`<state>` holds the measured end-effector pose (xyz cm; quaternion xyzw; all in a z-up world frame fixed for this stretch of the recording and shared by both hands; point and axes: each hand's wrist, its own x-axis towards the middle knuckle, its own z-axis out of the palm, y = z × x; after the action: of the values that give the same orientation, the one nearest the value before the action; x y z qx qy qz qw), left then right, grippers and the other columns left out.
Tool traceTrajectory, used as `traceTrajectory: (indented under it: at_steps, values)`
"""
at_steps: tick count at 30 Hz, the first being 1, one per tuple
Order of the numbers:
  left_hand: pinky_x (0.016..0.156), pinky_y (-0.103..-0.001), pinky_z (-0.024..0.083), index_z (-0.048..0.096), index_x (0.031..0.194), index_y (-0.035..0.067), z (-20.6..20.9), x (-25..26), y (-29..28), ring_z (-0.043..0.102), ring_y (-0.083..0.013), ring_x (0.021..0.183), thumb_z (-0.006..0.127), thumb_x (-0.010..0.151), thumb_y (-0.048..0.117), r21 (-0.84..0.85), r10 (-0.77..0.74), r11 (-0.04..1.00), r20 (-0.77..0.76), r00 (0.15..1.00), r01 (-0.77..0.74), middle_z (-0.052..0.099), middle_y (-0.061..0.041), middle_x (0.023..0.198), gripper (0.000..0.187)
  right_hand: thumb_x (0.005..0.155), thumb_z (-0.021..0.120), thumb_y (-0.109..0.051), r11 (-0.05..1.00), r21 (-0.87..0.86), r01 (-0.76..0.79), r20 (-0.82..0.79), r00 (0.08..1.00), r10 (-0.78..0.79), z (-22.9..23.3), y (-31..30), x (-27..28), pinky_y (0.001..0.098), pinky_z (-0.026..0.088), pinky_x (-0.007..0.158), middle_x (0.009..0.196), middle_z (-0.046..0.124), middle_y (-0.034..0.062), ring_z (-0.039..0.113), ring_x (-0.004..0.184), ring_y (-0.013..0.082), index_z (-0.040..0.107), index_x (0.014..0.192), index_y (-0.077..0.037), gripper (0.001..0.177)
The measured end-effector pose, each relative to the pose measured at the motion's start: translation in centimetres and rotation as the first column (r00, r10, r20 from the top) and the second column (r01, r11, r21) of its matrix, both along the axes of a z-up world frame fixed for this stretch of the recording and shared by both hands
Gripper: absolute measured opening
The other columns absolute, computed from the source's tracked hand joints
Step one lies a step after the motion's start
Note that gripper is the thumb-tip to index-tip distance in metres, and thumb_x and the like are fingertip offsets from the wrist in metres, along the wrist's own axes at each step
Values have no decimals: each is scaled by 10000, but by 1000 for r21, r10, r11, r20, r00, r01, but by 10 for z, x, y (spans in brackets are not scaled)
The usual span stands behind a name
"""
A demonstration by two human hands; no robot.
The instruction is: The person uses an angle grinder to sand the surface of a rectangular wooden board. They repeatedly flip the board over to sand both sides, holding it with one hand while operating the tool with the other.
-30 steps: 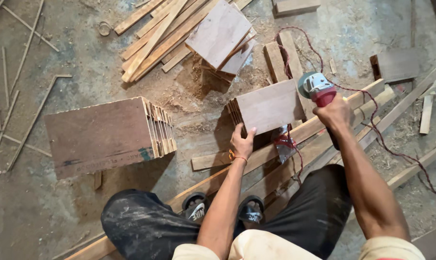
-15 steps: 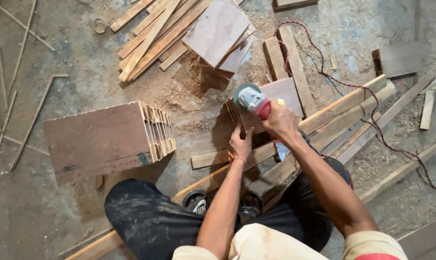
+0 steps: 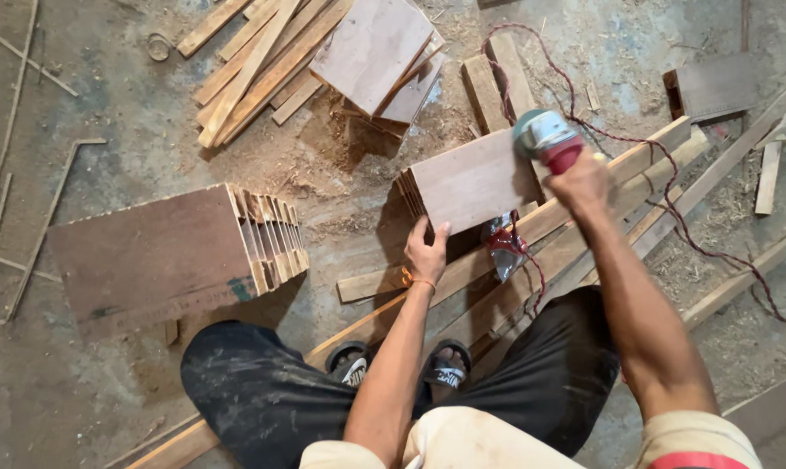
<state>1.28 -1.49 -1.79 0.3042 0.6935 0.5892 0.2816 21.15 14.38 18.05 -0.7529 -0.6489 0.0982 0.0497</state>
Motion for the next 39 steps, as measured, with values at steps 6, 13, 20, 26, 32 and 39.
traceTrajectory:
  at_steps: [6,13,20,26,32,39]
  values:
    - [988,-421,520,660,1285,10,8,-6,4,687,-359,1138,800,830,447,-22,-19,1000,33,999,20,710,-243,1203,646,667,889,-358,999,40,-25,-12,1000,25,33,-21,-1,488,551,826,1089,695,228,692,972,407,595,1235,-56,707]
    - [1012,-424,510,643,1314,1,1,-3,3,672,-348,1174,797,853,457,7,-1,1000,3,1000,1,691,-251,1247,667,722,843,-407,933,86,-349,-5,937,350,27,-70,-64,528,563,787,995,714,246,702,927,430,610,1215,-93,629]
    - [1001,-406,527,638,1329,18,7,-4,-1,700,-337,1150,763,851,472,-34,-25,999,56,998,27,708,-239,1226,671,841,725,-282,915,24,-403,60,914,401,-3,-65,-80,568,559,798,983,734,241,715,926,456,609,1209,-87,431]
    - [1003,-414,517,653,1306,7,7,-6,-2,681,-355,1168,768,856,450,-34,-36,999,16,999,36,700,-249,1235,642,756,785,-357,984,-68,-163,16,986,164,9,-38,-21,509,566,845,1067,714,266,712,973,419,576,1236,-48,609]
    - [986,-411,529,659,1303,19,13,-7,-4,700,-352,1139,752,863,457,-40,-43,998,29,999,44,716,-237,1221,628,670,845,-383,1000,-28,-7,12,1000,7,0,-61,75,512,543,867,1129,706,248,687,1039,426,616,1233,-42,696]
    - [944,-419,540,665,1280,11,10,-5,-1,706,-356,1071,763,862,425,7,-10,1000,-26,1000,10,718,-238,1159,596,671,842,-416,995,-48,92,-74,993,-96,9,-76,88,507,540,904,1136,715,245,685,1064,426,632,1262,-69,716]
